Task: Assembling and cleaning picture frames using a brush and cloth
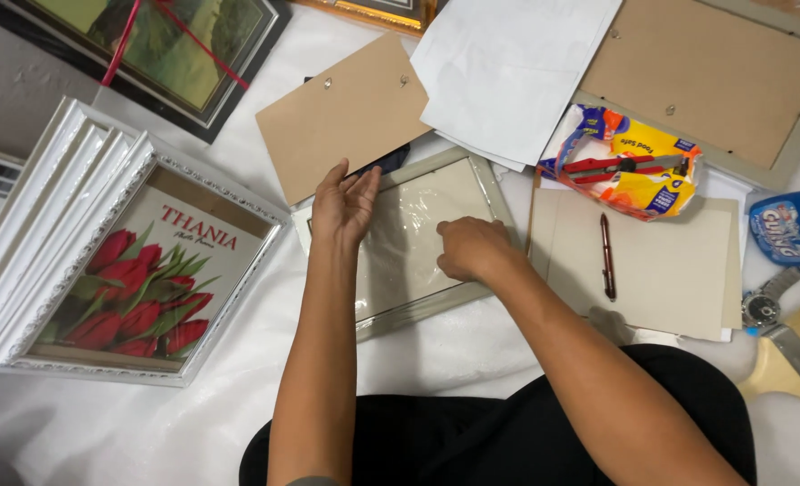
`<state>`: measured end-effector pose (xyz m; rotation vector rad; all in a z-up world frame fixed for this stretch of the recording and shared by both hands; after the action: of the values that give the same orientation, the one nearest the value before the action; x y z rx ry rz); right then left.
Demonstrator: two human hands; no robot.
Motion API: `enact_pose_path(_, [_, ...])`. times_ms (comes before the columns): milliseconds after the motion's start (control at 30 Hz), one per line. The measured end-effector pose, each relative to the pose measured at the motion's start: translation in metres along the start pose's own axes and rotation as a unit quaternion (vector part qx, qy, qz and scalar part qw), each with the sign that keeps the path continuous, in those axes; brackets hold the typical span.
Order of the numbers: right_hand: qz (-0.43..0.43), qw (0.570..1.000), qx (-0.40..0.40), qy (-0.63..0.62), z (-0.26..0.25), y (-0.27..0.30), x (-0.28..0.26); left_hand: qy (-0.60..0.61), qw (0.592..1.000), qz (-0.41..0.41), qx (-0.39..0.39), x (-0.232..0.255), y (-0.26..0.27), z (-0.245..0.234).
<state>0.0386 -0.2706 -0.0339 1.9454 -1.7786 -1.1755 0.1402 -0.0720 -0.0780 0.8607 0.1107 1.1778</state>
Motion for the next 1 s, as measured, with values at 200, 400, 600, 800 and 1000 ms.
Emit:
enact_pose_path(200, [-0.008,0.999,0.031,-0.038,-0.002,-0.008,0.007,0.046,0.993,-0.004,0.109,-0.005,-0.036,0.001])
enact_pose_path(400, [-0.028,0.996,0.042,-0.070,-0.016,0.010,-0.004,-0.060,0.987,0.026,0.148,0.005,-0.038,0.014])
enact_pose_path(600, [-0.046,0.995,0.044,-0.080,-0.025,0.015,-0.008,-0.197,0.960,0.120,0.159,0.035,-0.029,0.036])
enact_pose_path(800, [-0.041,0.991,0.071,-0.103,-0.038,0.023,-0.012,-0.198,0.957,0.209,0.037,0.033,0.075,0.076])
enact_pose_path(1000, [0.027,0.968,0.132,-0.210,-0.071,0.060,-0.020,-0.209,0.949,0.235,0.029,-0.011,0.207,0.014])
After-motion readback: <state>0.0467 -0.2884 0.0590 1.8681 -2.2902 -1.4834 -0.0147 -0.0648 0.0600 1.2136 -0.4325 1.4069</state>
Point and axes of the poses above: each hand's wrist, its own y-axis away from the middle knuckle, its own z-axis out of the palm, x = y × z, the point moved 4 cm from there along -y, towards the middle knuckle, and after that the axes turned 3 degrees about -z, right-handed, at the moved point
